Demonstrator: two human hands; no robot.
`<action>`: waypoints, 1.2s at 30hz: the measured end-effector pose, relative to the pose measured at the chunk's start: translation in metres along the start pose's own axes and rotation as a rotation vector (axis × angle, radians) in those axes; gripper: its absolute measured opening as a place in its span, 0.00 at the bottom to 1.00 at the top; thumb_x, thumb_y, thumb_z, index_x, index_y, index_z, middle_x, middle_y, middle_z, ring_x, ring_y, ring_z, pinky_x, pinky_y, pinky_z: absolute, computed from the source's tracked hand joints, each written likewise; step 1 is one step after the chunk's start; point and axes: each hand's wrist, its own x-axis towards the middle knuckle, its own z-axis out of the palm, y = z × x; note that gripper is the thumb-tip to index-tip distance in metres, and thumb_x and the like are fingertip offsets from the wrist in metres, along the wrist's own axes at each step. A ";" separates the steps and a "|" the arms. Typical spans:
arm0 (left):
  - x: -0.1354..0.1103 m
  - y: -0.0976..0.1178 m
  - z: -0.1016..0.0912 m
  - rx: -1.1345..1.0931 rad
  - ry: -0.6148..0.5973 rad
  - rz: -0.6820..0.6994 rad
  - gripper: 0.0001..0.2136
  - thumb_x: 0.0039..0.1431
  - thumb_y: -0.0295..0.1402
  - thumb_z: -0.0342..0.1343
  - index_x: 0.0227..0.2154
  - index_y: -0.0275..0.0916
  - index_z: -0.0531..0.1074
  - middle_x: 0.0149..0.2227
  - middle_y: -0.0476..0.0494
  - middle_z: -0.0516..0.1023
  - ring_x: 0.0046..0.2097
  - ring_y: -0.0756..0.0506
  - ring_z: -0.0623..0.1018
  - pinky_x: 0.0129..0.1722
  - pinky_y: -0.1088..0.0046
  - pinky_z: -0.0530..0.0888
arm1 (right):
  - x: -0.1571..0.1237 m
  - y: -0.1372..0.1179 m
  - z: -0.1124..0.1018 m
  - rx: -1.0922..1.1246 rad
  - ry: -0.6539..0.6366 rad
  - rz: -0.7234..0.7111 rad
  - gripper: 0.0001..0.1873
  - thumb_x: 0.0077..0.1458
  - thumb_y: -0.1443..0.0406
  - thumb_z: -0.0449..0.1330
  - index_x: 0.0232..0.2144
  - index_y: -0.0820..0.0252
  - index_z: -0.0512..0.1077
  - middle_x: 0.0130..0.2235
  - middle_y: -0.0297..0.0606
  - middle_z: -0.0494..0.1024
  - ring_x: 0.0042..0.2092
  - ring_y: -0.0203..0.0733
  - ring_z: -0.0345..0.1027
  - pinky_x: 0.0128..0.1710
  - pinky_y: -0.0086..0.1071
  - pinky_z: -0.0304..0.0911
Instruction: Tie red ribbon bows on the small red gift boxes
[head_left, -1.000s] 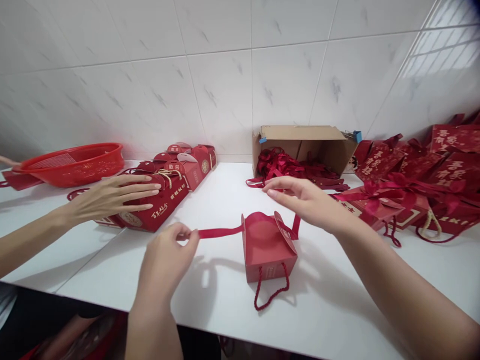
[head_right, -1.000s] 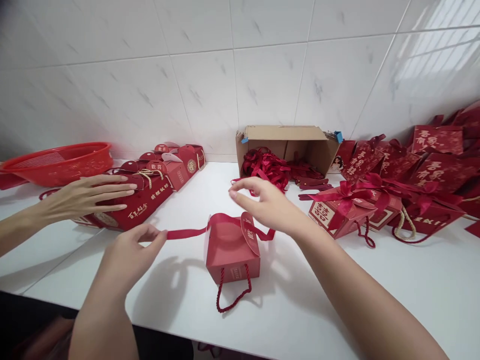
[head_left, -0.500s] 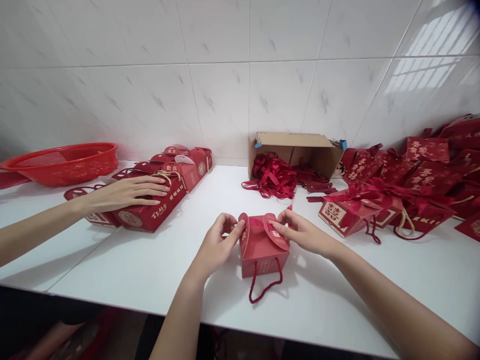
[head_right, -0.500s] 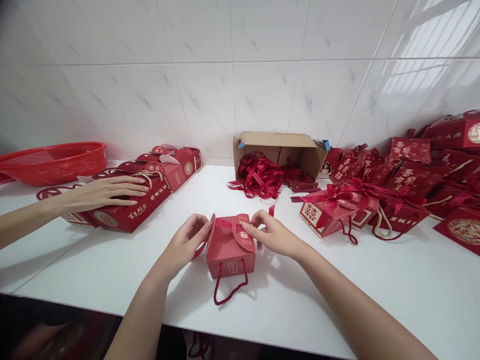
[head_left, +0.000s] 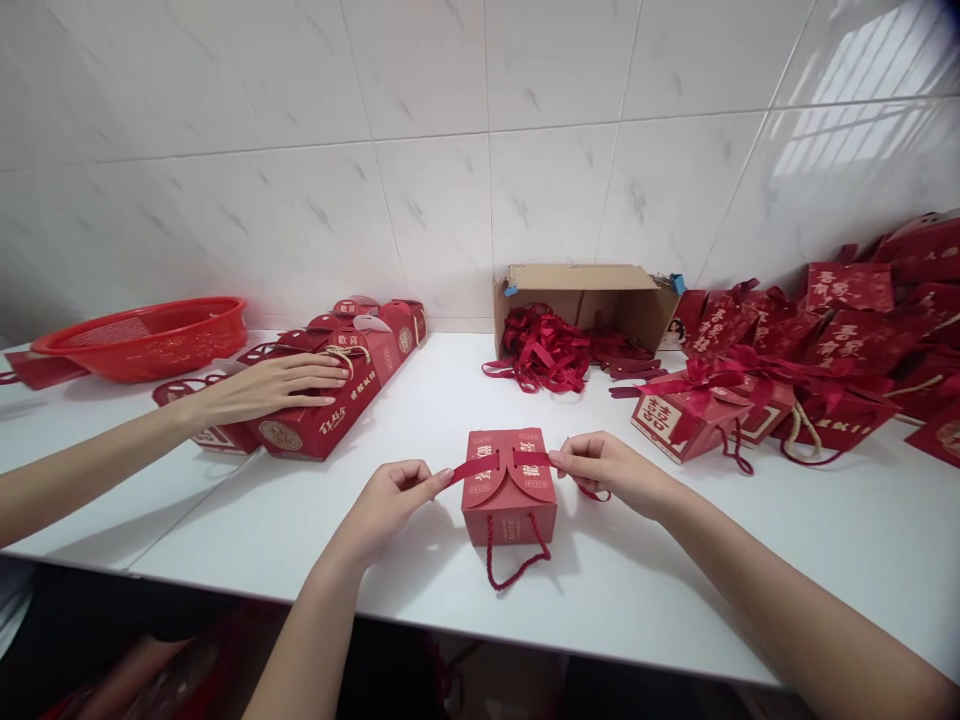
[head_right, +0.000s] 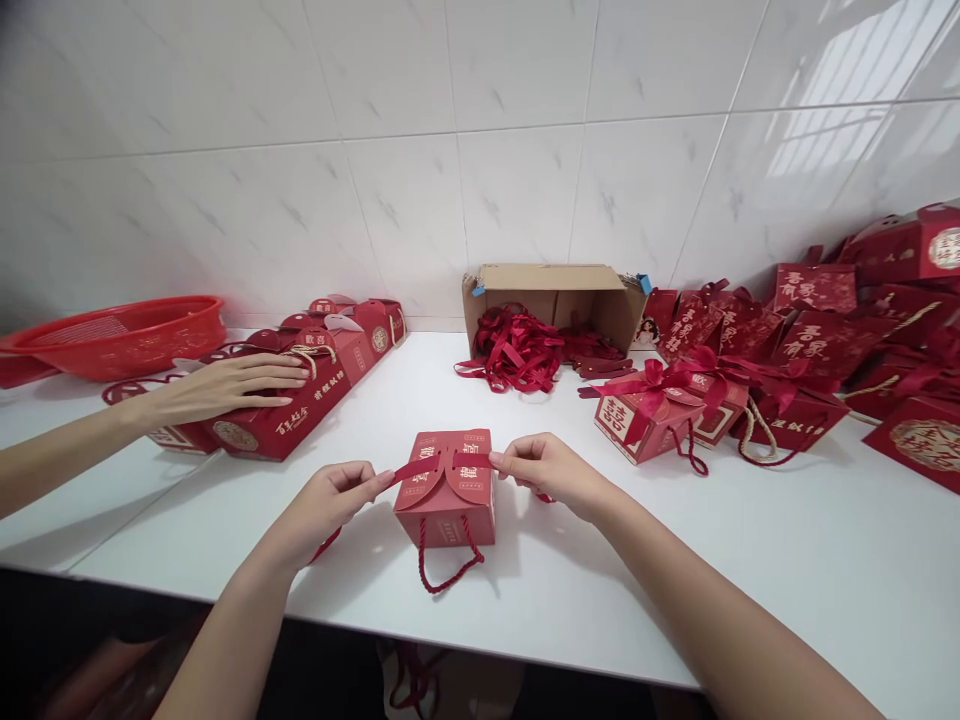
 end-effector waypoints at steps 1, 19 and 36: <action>-0.001 -0.001 -0.001 0.001 -0.003 -0.007 0.21 0.50 0.48 0.56 0.17 0.39 0.54 0.17 0.58 0.47 0.19 0.55 0.47 0.17 0.78 0.45 | 0.000 0.001 0.000 -0.002 0.004 -0.001 0.23 0.45 0.47 0.62 0.22 0.62 0.67 0.18 0.25 0.55 0.21 0.27 0.44 0.21 0.27 0.38; -0.018 -0.026 -0.015 -0.010 0.002 0.038 0.20 0.47 0.45 0.59 0.16 0.38 0.57 0.18 0.56 0.53 0.22 0.54 0.51 0.22 0.78 0.50 | -0.005 0.007 0.003 -0.023 -0.131 -0.001 0.21 0.44 0.49 0.64 0.24 0.62 0.68 0.19 0.27 0.61 0.21 0.28 0.49 0.21 0.27 0.43; -0.012 -0.045 -0.011 -0.034 0.273 0.168 0.15 0.45 0.45 0.61 0.26 0.39 0.66 0.29 0.50 0.68 0.31 0.49 0.70 0.30 0.77 0.66 | -0.007 0.012 0.005 -0.082 0.021 -0.099 0.21 0.48 0.48 0.61 0.29 0.60 0.65 0.25 0.30 0.66 0.26 0.31 0.55 0.24 0.27 0.49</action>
